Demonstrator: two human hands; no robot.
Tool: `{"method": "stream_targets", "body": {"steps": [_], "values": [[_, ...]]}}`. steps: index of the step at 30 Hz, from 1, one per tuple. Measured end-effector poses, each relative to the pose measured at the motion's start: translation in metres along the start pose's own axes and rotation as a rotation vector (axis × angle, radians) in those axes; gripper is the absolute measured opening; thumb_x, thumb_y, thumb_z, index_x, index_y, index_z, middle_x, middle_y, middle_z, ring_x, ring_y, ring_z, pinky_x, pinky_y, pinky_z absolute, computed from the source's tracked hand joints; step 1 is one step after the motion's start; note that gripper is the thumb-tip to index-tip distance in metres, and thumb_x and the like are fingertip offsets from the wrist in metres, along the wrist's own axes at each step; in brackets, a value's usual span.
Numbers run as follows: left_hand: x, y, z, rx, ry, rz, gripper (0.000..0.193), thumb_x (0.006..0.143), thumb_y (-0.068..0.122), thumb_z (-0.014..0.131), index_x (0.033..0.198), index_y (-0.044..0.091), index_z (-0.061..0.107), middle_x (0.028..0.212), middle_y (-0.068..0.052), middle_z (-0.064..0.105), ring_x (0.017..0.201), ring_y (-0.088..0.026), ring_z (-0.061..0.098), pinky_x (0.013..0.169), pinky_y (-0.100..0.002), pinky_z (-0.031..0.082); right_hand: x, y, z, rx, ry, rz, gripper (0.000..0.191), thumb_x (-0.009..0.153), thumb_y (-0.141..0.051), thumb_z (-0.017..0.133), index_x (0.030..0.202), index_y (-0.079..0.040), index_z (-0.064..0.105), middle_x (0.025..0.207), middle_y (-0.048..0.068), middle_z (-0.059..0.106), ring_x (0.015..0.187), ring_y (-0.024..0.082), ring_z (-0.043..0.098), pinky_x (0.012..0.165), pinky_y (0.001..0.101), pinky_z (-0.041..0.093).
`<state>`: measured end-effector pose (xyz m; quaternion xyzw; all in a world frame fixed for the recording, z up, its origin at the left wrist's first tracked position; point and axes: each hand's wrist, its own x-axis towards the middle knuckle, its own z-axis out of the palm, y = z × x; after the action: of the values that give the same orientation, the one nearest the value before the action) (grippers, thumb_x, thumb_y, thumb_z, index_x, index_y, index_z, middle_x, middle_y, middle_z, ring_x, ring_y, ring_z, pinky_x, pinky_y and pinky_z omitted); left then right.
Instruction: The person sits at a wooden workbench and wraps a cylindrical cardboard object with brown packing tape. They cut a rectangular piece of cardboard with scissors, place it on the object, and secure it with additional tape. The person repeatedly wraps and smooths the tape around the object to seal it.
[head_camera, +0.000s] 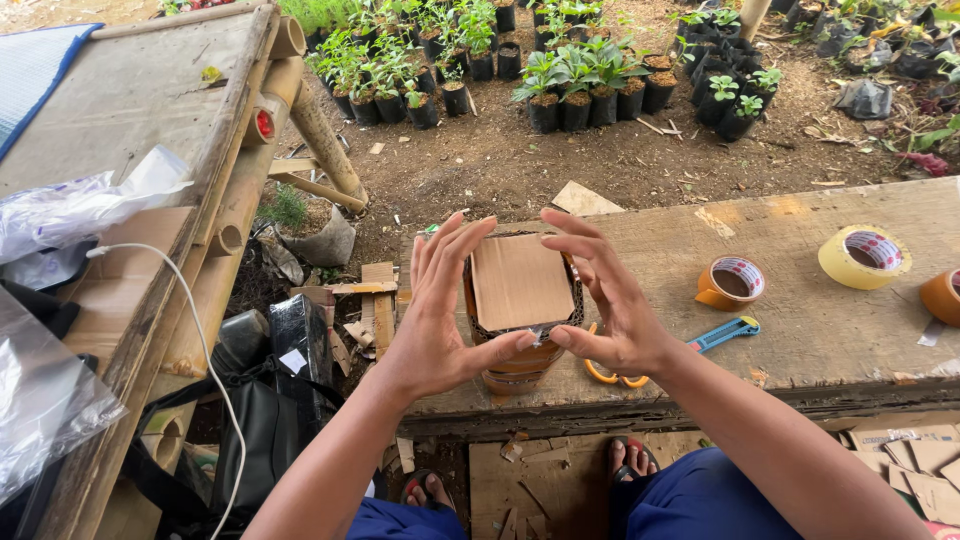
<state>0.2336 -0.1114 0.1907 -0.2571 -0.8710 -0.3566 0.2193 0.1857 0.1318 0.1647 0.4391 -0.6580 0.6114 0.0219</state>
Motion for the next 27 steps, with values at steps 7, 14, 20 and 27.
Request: {"method": "stream_targets", "body": {"steps": [7,14,20,27], "values": [[0.000,0.002,0.000,0.022,-0.033,-0.018,0.111,0.075,0.062,0.084,0.161,0.012,0.033,0.163,-0.014,0.042,0.162,-0.035,0.023,0.133,-0.060,0.004,0.000,0.001,0.001,-0.105,-0.008,-0.012,0.075,0.088,-0.035,0.075,0.152,-0.008,0.044,0.169,0.015,0.033,0.162,0.030,0.028,0.133,0.0487,0.025],[0.003,0.004,0.000,-0.027,0.001,0.011,0.121,0.070,0.064,0.085,0.161,0.007,0.028,0.164,-0.017,0.037,0.161,-0.036,0.022,0.132,-0.059,0.004,0.003,-0.004,0.002,-0.034,0.010,-0.019,0.083,0.090,-0.045,0.073,0.155,-0.008,0.037,0.169,0.015,0.030,0.162,0.031,0.026,0.132,0.0515,0.026],[-0.017,0.002,-0.018,-0.008,0.139,0.019,0.108,0.080,0.057,0.077,0.165,0.012,0.028,0.161,-0.010,0.039,0.155,-0.028,0.033,0.134,-0.045,0.022,-0.015,0.009,-0.062,0.074,0.359,-0.026,0.068,0.104,-0.050,0.067,0.152,-0.008,0.041,0.164,0.012,0.038,0.156,0.024,0.033,0.126,0.0510,0.034],[-0.080,-0.033,-0.023,-0.115,0.403,-0.065,0.089,0.092,0.032,0.076,0.159,0.013,0.020,0.135,-0.012,0.046,0.122,-0.021,0.044,0.105,-0.034,0.035,-0.109,0.066,-0.153,-0.724,0.405,0.638,0.022,0.100,-0.018,0.069,0.119,-0.007,0.067,0.111,0.009,0.074,0.102,0.017,0.071,0.093,0.0336,0.057]]}}
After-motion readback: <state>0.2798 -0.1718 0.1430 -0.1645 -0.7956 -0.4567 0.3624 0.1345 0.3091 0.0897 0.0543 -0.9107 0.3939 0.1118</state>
